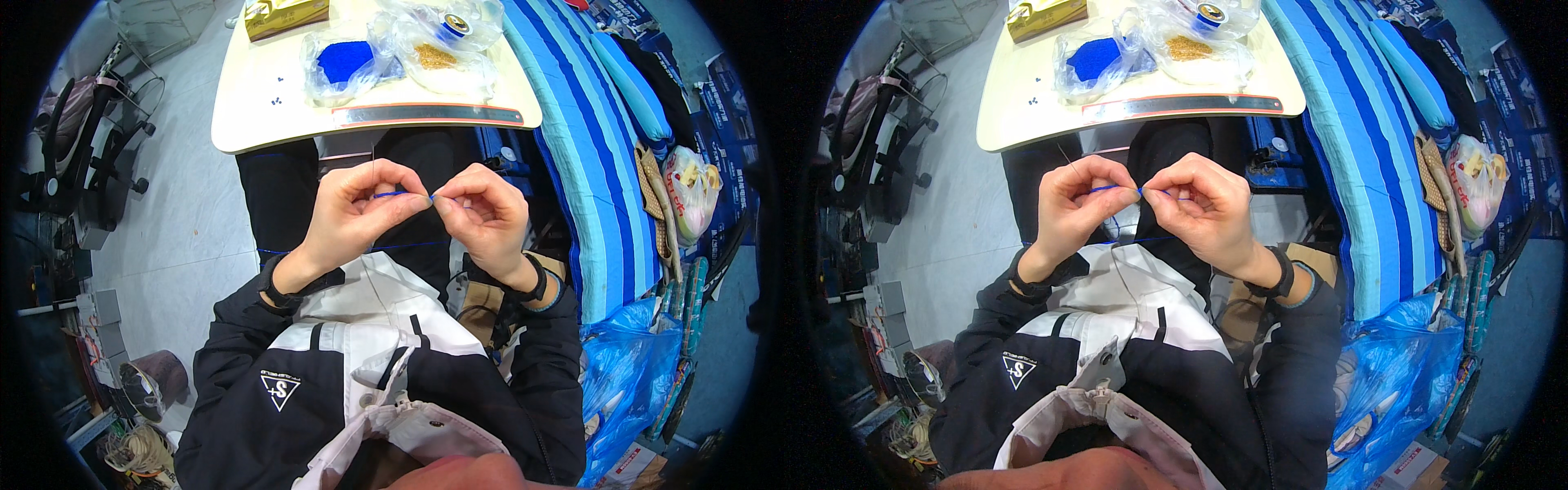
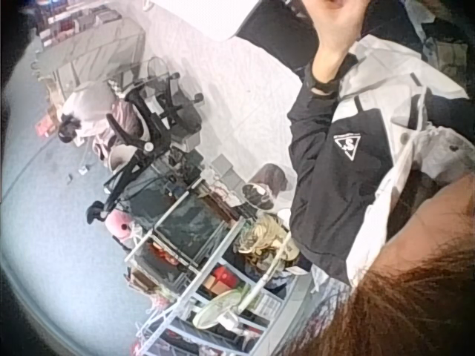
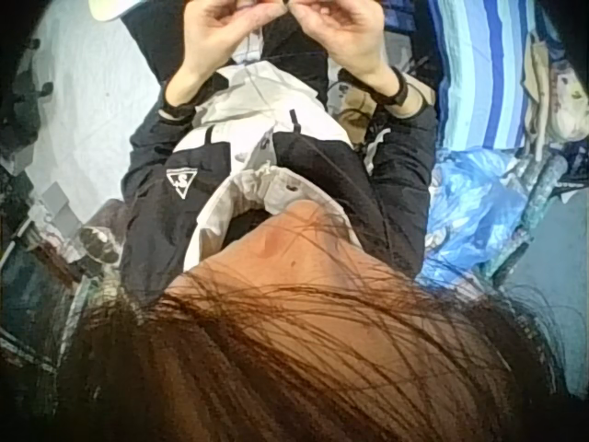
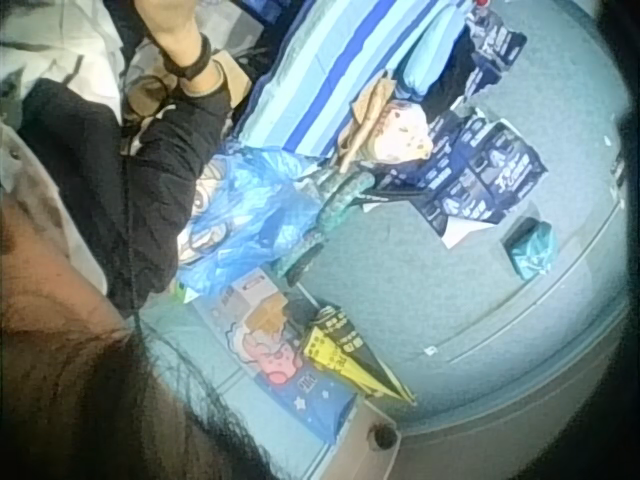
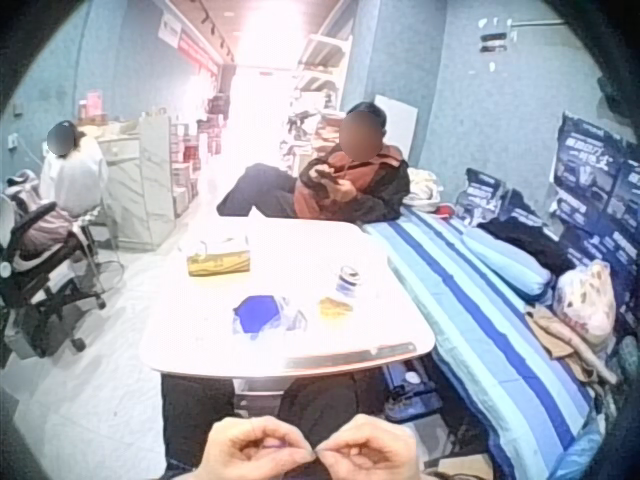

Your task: The person threads small blue beads onto a blue cord using both hands. They repeatedly pull the cord through the beads and adjust the spacing. The task continues without a visible final state.

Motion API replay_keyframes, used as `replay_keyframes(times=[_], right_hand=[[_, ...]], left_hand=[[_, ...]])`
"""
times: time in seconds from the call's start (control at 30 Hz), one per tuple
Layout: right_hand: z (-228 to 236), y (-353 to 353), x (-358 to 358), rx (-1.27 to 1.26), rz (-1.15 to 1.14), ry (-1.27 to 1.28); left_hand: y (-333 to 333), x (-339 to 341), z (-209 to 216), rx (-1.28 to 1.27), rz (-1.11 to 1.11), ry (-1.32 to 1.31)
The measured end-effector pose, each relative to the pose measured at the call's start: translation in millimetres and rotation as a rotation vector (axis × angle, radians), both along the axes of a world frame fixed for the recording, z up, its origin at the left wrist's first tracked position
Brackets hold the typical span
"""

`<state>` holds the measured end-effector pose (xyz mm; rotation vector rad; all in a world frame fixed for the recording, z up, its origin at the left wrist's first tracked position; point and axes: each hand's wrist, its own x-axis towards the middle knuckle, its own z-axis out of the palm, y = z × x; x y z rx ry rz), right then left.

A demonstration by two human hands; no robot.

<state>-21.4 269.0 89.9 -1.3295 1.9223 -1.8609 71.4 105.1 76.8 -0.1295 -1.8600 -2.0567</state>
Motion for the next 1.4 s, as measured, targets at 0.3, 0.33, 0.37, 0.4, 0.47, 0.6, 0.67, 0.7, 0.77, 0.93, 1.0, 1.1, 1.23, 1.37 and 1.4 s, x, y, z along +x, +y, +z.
replay_keyframes(times=[0.3, 0.33, 0.37, 0.4, 0.47, 0.6, 0.67, 0.7, 0.77, 0.93, 1.0, 1.1, 1.23, 1.37, 1.4], right_hand=[[-2.6, -3.1, 7.2, -0.085, -0.057, -0.035], [-2.7, -2.6, 7.3, -0.073, -0.068, -0.015], [-2.9, -2.1, 7.2, -0.061, -0.078, 0.005], [-3.4, -1.7, 7.0, -0.052, -0.092, 0.024], [-5.1, -1.7, 5.9, -0.064, -0.099, 0.081], [-8.0, -3.1, 1.1, -0.097, -0.116, 0.279], [-7.8, -3.0, -0.4, -0.105, -0.084, 0.272], [-7.5, -3.3, -0.8, -0.114, -0.067, 0.27], [-4.2, 0.4, 0.0, 0.01, -0.037, 0.121], [1.0, 1.3, -0.9, 0.044, 0.036, -0.043], [2.7, 2.3, -3.5, 0.103, 0.025, 0.125], [4.9, 4.9, -7.2, 0.171, 0.056, 0.055], [6.8, 4.9, -8.2, 0.139, 0.075, -0.015], [9.4, 5.1, -2.1, 0.1, -0.047, 0.313], [9.6, 4.7, -0.1, 0.05, -0.087, 0.424]], left_hand=[[0.2, -3.0, -5.0, -0.293, 0.148, 0.167], [0.0, -3.8, -5.1, -0.311, 0.156, 0.181], [0.4, -3.9, -5.1, -0.296, 0.154, 0.175], [1.3, -3.8, -5.0, -0.281, 0.154, 0.169], [2.8, -3.5, -4.4, -0.261, 0.161, 0.161], [4.5, -3.6, -2.9, -0.22, 0.162, 0.133], [4.8, -3.0, -2.6, -0.191, 0.15, 0.103], [4.7, -2.5, -2.7, -0.178, 0.143, 0.085], [5.0, -1.8, -3.0, -0.158, 0.141, 0.064], [6.0, -0.6, -3.4, -0.14, 0.143, 0.083], [4.7, -1.3, -3.1, -0.2, 0.158, 0.113], [3.0, -0.5, -3.2, -0.223, 0.139, 0.114], [0.7, 0.5, -5.2, -0.129, 0.04, 0.047], [-0.5, -1.8, -8.6, 0.091, -0.113, -0.016], [-3.3, -0.5, -8.6, 0.051, -0.131, -0.008]])
